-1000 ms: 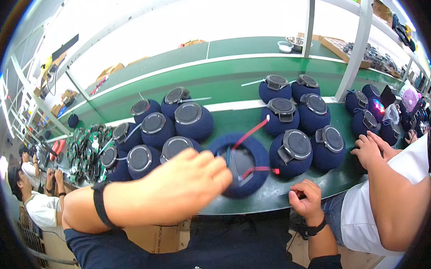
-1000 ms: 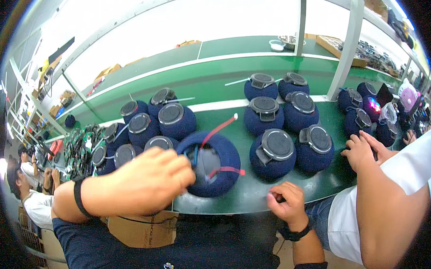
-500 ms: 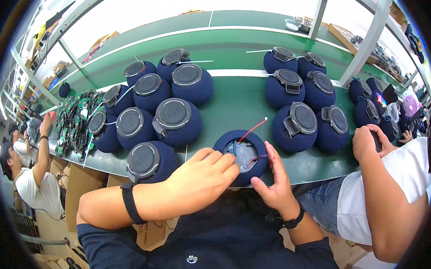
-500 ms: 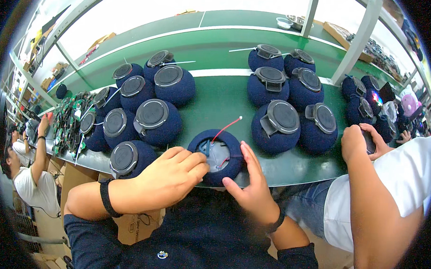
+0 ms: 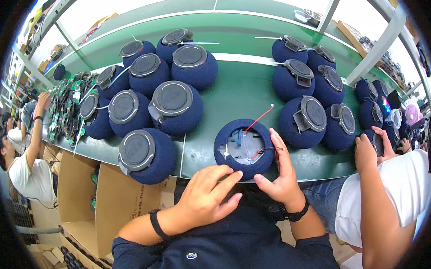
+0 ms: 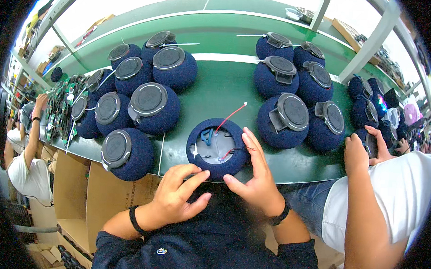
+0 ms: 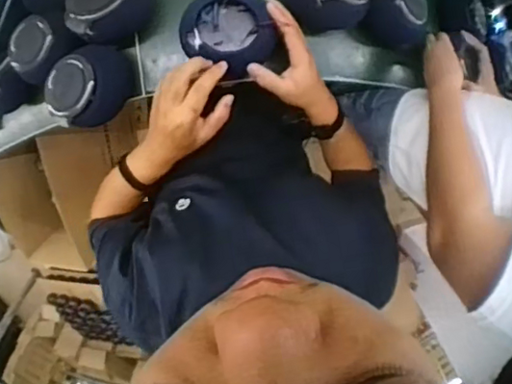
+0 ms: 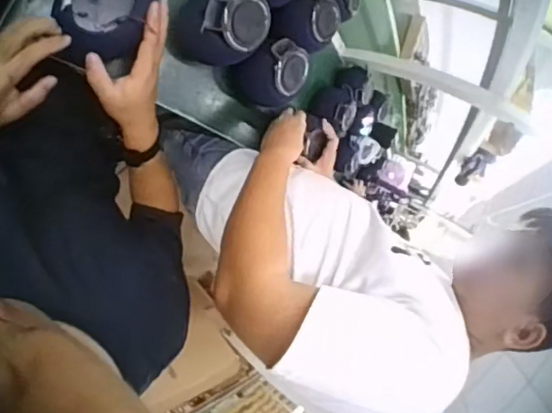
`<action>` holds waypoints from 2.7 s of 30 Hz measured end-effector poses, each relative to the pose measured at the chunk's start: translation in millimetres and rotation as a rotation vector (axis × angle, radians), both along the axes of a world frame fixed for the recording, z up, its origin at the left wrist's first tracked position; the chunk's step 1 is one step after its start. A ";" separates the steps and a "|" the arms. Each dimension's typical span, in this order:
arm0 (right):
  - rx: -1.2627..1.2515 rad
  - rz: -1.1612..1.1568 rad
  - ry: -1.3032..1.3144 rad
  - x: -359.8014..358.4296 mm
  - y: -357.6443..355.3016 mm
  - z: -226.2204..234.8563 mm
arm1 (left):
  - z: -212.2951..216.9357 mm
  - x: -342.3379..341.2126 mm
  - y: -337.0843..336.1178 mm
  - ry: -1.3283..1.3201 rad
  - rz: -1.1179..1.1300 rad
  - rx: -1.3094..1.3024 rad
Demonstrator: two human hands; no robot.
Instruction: Assembling electronic speakers on a factory assembly line, including wiring circuit boards and fitting components.
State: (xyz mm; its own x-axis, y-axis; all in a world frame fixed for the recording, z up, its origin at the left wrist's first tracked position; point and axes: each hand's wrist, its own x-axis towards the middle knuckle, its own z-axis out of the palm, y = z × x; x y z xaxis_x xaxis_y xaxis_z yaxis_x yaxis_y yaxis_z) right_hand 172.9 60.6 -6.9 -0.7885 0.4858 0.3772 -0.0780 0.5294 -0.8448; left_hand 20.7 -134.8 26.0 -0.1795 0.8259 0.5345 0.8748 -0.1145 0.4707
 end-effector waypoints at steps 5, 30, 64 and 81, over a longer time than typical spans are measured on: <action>0.120 -0.103 0.123 10.7 -6.2 -13.8 | -6.9 -5.3 6.6 -0.149 0.138 -0.018; 0.059 -0.056 0.075 6.8 -2.8 -9.1 | 40.3 -38.0 59.8 0.116 0.062 -0.035; 0.269 0.098 -0.001 -12.9 23.6 22.2 | 23.0 -38.9 75.5 -0.213 -0.014 0.121; 0.151 0.130 -0.018 -13.1 15.4 27.4 | 38.9 -46.9 86.7 -0.077 -0.137 0.030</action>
State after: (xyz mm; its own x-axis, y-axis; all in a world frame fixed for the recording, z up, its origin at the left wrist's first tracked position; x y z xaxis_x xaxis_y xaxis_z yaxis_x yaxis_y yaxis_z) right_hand 159.8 76.0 20.5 -0.8480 0.3184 0.4237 -0.1396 0.6370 -0.7581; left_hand -26.2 -48.1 64.9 -0.1073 0.8296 0.5479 0.8114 -0.2453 0.5305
